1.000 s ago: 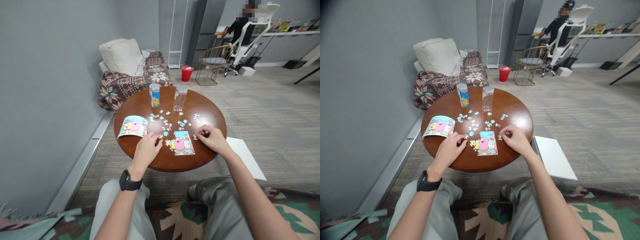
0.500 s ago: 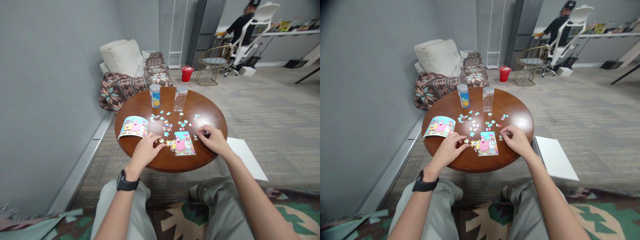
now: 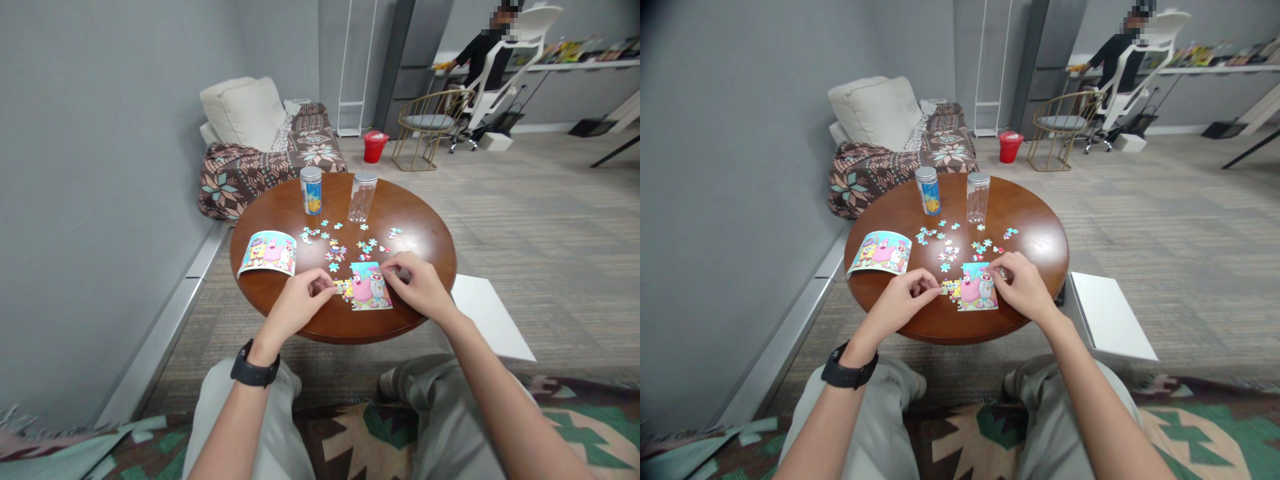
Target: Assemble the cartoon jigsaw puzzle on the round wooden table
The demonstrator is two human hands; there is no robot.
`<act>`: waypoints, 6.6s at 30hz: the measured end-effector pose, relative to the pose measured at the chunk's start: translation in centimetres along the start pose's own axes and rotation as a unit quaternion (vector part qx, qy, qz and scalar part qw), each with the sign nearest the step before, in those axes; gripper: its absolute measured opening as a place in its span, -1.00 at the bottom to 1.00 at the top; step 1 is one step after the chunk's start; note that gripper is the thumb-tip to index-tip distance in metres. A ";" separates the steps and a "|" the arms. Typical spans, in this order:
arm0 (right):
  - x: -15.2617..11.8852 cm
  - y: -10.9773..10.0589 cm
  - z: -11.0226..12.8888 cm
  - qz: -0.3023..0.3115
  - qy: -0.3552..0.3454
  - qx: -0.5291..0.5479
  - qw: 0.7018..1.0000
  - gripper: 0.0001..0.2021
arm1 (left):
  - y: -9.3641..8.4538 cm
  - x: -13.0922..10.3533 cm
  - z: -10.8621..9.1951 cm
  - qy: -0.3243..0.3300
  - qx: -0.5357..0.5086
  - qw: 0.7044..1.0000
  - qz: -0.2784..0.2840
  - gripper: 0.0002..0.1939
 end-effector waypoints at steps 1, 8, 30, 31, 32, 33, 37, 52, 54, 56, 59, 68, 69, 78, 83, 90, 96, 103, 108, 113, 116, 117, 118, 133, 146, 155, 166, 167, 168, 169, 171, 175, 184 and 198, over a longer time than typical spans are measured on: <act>0.0 0.4 0.6 0.011 -0.016 0.002 1.000 -0.87 | 0.2 0.0 -0.2 0.005 -0.010 1.000 0.011 -0.93; 0.3 1.8 2.9 0.061 -0.076 0.028 0.995 -0.85 | 1.0 0.0 -0.3 0.011 0.002 0.998 0.059 -0.88; 0.1 2.0 2.7 0.080 -0.095 0.006 0.992 -0.81 | 0.8 -0.2 0.8 0.130 0.121 0.978 0.108 -0.80; 0.1 2.1 2.7 0.080 -0.095 0.006 0.992 -0.81 | 0.7 -0.2 0.9 0.141 0.134 0.974 0.114 -0.80; 0.1 2.1 2.7 0.081 -0.096 0.005 0.992 -0.81 | 0.7 -0.2 0.9 0.150 0.148 0.971 0.117 -0.80; 0.1 2.1 2.7 0.082 -0.096 0.006 0.992 -0.81 | 0.7 -0.2 1.0 0.159 0.162 0.967 0.118 -0.82; 0.0 2.1 2.6 0.085 -0.096 0.010 0.992 -0.82 | 1.0 -0.1 0.9 0.185 0.204 0.955 0.109 -0.85; 0.0 2.1 2.4 0.087 -0.111 0.011 0.990 -0.85 | 1.5 0.0 0.4 0.241 0.277 0.927 0.075 -0.82; 0.0 2.2 2.3 0.088 -0.111 0.012 0.990 -0.85 | 1.6 0.1 0.4 0.251 0.287 0.922 0.072 -0.83; 0.0 2.2 2.2 0.093 -0.108 0.013 0.990 -0.85 | 1.6 0.1 0.4 0.254 0.295 0.918 0.073 -0.82; 0.0 2.3 2.3 0.097 -0.102 0.013 0.990 -0.84 | 1.7 0.1 0.3 0.248 0.301 0.917 0.076 -0.81; 0.0 2.2 2.3 0.099 -0.105 0.021 0.989 -0.84 | 1.1 -0.2 0.3 0.216 0.273 0.936 0.060 -0.85; 0.0 2.2 2.3 0.100 -0.106 0.023 0.989 -0.84 | 1.0 -0.2 0.3 0.209 0.278 0.936 0.057 -0.83; 0.0 2.1 2.5 0.098 -0.113 0.020 0.989 -0.85 | 1.0 -0.2 0.6 0.172 0.308 0.933 0.069 -0.80; -0.1 2.2 2.3 0.094 -0.114 0.019 0.989 -0.86 | 0.9 -0.3 0.6 0.143 0.323 0.935 0.034 -0.65; -0.1 2.4 2.0 0.092 -0.110 0.016 0.989 -0.88 | 0.9 -0.2 0.6 0.131 0.355 0.925 0.027 -0.63; 0.0 2.3 2.2 0.080 -0.113 0.016 0.990 -0.89 | 0.8 -0.2 0.4 0.134 0.357 0.924 0.038 -0.63; -0.1 2.3 2.1 0.086 -0.096 0.017 0.991 -0.86 | 0.9 -0.1 0.7 0.138 0.351 0.925 0.039 -0.64; 0.1 2.5 1.8 0.015 -0.052 0.013 0.998 -0.86 | 0.9 -0.1 0.7 0.129 0.338 0.932 0.032 -0.55; 0.1 2.5 1.0 -0.116 0.088 -0.030 0.989 -0.88 | 0.9 0.0 0.7 0.101 0.339 0.935 0.005 -0.45; 0.1 2.6 0.6 -0.151 0.138 -0.053 0.978 -0.81 | 0.8 0.4 0.6 0.075 0.362 0.928 -0.038 -0.64; 0.1 2.7 0.4 -0.150 0.141 -0.054 0.977 -0.79 | 0.8 0.5 0.6 0.072 0.371 0.925 -0.048 -0.69; 0.1 2.8 0.3 -0.147 0.139 -0.051 0.978 -0.78 | 0.8 0.7 0.6 0.073 0.376 0.922 -0.053 -0.73; 5.4 1.7 -1.4 -0.066 0.039 -0.061 0.995 -0.80 | 1.2 1.2 1.1 0.081 0.382 0.920 -0.030 -0.65; 6.8 3.7 -3.5 -0.068 0.037 -0.053 0.996 -0.89 | 1.3 0.7 1.0 0.083 0.372 0.925 -0.015 -0.63; 6.2 2.8 -2.0 -0.113 0.068 0.034 0.991 -0.98 | 1.2 0.7 1.0 0.083 0.360 0.929 -0.016 -0.66; 5.8 2.7 -0.6 -0.102 0.041 0.092 0.990 -0.91 | 1.3 0.8 1.2 0.070 0.380 0.922 -0.031 -0.63; 5.8 2.7 -0.6 -0.102 0.046 0.098 0.989 -0.92 | 1.3 0.8 1.3 0.069 0.382 0.921 -0.031 -0.63; 5.8 2.8 -0.7 -0.104 0.052 0.104 0.988 -0.93 | 1.3 0.9 1.3 0.068 0.383 0.921 -0.031 -0.63; 5.8 2.8 -0.8 -0.106 0.055 0.109 0.987 -0.93 | 1.4 0.9 1.3 0.067 0.385 0.920 -0.031 -0.63; 5.8 2.9 -1.0 -0.108 0.053 0.112 0.986 -0.89 | 1.4 0.9 1.3 0.066 0.387 0.919 -0.033 -0.64; 5.9 3.0 -1.1 -0.103 0.039 0.100 0.989 -0.82 | 1.4 0.9 1.4 0.063 0.383 0.921 -0.044 -0.67; 5.8 3.3 -1.3 -0.084 0.053 0.107 0.989 -0.99 | 1.3 0.9 1.5 0.050 0.379 0.922 -0.056 -0.66; 5.8 3.1 -0.9 -0.097 -0.006 0.087 0.991 -0.89 | 1.4 1.0 1.7 0.048 0.381 0.923 -0.034 -0.61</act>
Point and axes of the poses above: each hand's wrist, its own x-axis towards the middle knuckle, its own y-axis out of the palm, z = x × y, the point moved 1 cm from there along x, towards the middle knuckle, and after that the axes turned 12 degrees about z, right-handed, at the moved point
